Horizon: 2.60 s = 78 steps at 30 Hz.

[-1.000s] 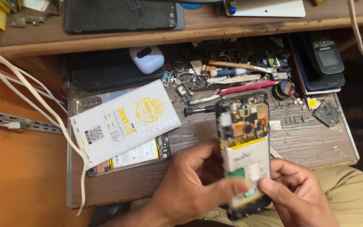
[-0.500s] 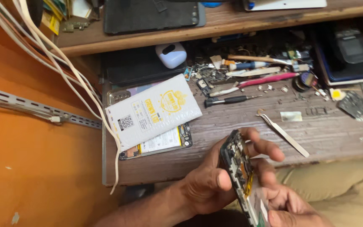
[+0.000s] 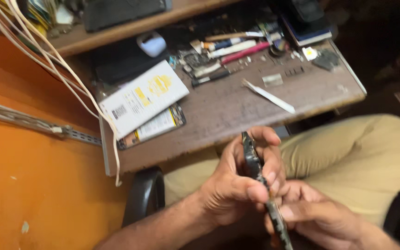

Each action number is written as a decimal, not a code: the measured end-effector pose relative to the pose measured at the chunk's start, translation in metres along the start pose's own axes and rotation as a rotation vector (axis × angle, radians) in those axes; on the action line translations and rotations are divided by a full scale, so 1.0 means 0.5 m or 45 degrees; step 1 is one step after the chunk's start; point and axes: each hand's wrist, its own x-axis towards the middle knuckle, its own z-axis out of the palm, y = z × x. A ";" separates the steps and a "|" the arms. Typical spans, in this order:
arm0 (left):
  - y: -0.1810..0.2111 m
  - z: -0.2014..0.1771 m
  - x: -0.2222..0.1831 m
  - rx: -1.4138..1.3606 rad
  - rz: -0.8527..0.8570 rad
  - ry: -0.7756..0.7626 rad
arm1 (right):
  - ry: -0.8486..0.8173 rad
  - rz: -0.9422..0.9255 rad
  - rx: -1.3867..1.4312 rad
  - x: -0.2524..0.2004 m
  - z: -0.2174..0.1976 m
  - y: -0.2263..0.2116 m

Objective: The person disassembles a smartphone, removes the back cover, and detaches internal components including the motherboard and battery. They then reassemble the device by reconnecting the motherboard, installing a new battery, and securing the back cover.

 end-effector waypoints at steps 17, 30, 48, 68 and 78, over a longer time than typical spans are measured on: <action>-0.165 0.118 -0.235 0.535 0.384 0.299 | 0.520 -1.377 -1.128 -0.160 0.189 0.205; -0.171 0.107 -0.296 0.995 0.650 -0.079 | 0.064 -1.692 -1.454 -0.180 0.229 0.194; -0.164 0.121 -0.247 0.852 0.680 -0.173 | 0.028 -1.824 -1.589 -0.179 0.232 0.166; -0.155 0.120 -0.266 0.912 0.634 -0.254 | -0.069 -1.693 -1.779 -0.196 0.232 0.168; -0.161 0.112 -0.269 0.839 0.579 -0.203 | -0.070 -1.648 -1.766 -0.200 0.228 0.169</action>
